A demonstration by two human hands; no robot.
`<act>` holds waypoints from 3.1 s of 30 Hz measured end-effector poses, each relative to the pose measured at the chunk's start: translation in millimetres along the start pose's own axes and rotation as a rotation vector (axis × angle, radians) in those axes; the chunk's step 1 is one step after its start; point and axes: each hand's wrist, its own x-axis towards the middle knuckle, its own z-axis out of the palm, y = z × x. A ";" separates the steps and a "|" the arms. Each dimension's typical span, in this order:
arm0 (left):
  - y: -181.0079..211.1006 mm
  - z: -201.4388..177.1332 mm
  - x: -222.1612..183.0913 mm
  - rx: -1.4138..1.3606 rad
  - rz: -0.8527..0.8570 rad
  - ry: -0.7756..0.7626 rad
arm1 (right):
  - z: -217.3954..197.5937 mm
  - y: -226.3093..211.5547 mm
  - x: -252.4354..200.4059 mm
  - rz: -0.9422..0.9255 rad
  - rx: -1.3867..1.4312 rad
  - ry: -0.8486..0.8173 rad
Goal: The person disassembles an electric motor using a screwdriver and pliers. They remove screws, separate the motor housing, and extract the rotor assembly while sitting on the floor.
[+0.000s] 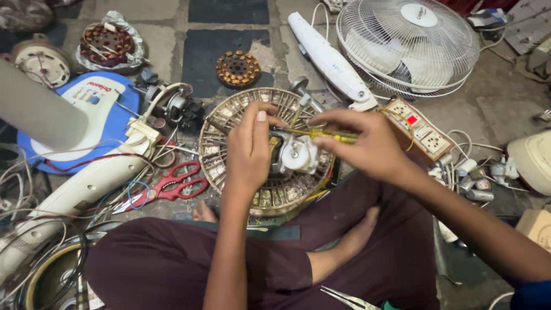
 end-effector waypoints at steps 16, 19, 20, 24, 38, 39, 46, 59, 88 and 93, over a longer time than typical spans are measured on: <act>-17.6 -2.5 15.6 0.003 0.114 -0.185 | -16.4 -4.9 14.3 -0.056 -0.552 -0.101; -18.6 -0.1 24.0 0.077 0.145 -0.308 | -10.7 3.9 2.2 -0.369 -0.683 -0.007; -18.8 1.5 27.4 0.086 0.089 -0.386 | -8.1 7.5 -1.5 -0.320 -0.631 0.019; -21.7 5.8 42.3 -0.104 -0.001 -0.569 | 5.6 20.9 -11.3 -0.096 -0.224 0.207; -48.6 35.2 96.7 -0.526 0.039 -1.083 | 40.1 8.9 -8.1 0.065 0.763 0.728; -50.5 32.3 98.2 -0.541 0.037 -1.088 | 40.0 5.8 -7.6 0.099 0.883 0.730; -57.9 37.4 94.4 -0.660 0.051 -1.066 | 47.1 6.7 -8.0 0.188 0.610 0.810; -55.6 31.5 84.8 -0.728 0.127 -0.974 | 28.9 -21.7 -26.3 0.559 0.091 0.513; -58.9 30.4 83.6 -0.712 -0.071 -1.022 | 17.6 -55.2 -13.3 0.350 -0.102 0.282; -62.5 32.9 83.7 -0.699 0.034 -1.026 | 22.4 -51.5 -9.1 0.636 -0.345 0.200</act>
